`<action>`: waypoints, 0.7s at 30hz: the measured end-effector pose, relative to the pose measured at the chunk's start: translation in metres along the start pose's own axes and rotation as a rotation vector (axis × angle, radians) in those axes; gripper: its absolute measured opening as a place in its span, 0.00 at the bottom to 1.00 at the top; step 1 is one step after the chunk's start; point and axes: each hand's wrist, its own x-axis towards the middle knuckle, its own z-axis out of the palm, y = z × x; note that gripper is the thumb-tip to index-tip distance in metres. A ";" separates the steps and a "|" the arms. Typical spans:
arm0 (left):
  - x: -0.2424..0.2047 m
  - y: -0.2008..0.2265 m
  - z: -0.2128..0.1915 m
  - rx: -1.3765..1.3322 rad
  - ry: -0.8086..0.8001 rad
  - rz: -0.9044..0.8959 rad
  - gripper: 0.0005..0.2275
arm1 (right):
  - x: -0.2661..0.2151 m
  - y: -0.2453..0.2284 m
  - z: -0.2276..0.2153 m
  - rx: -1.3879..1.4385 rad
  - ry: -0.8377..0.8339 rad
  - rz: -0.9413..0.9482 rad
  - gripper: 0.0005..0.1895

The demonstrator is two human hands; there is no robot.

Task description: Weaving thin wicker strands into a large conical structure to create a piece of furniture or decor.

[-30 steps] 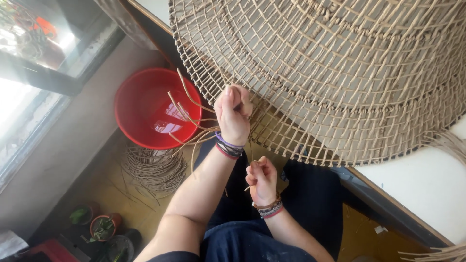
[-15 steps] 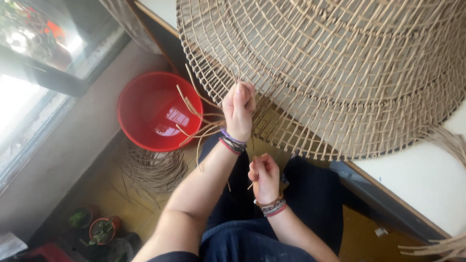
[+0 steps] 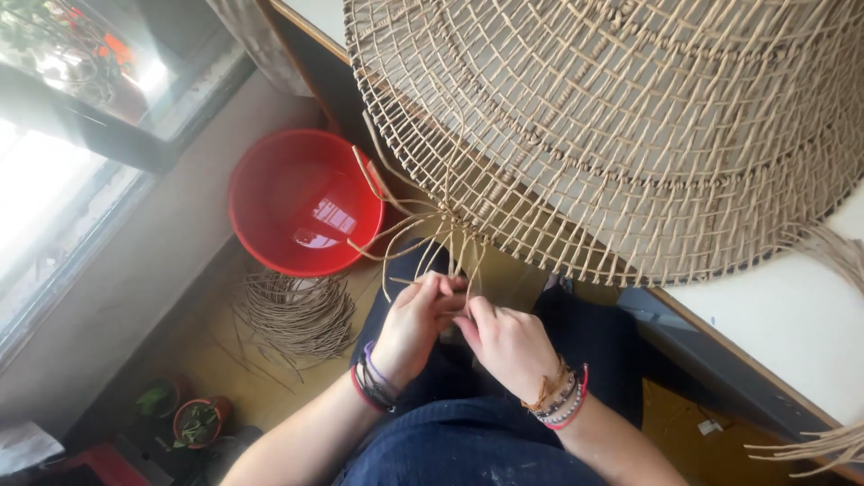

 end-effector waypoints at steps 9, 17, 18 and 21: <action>0.017 0.014 0.004 -0.161 -0.058 -0.268 0.14 | 0.027 0.050 -0.003 -0.218 0.198 -0.126 0.22; -0.013 0.000 0.001 0.024 -0.075 -0.107 0.22 | 0.056 0.097 0.028 -0.385 0.000 -0.079 0.44; -0.016 0.000 0.003 0.071 -0.091 -0.048 0.22 | 0.056 0.099 0.029 -0.381 0.025 -0.083 0.44; -0.013 0.006 0.000 0.160 -0.134 0.042 0.22 | 0.058 0.098 0.029 -0.408 0.072 -0.104 0.44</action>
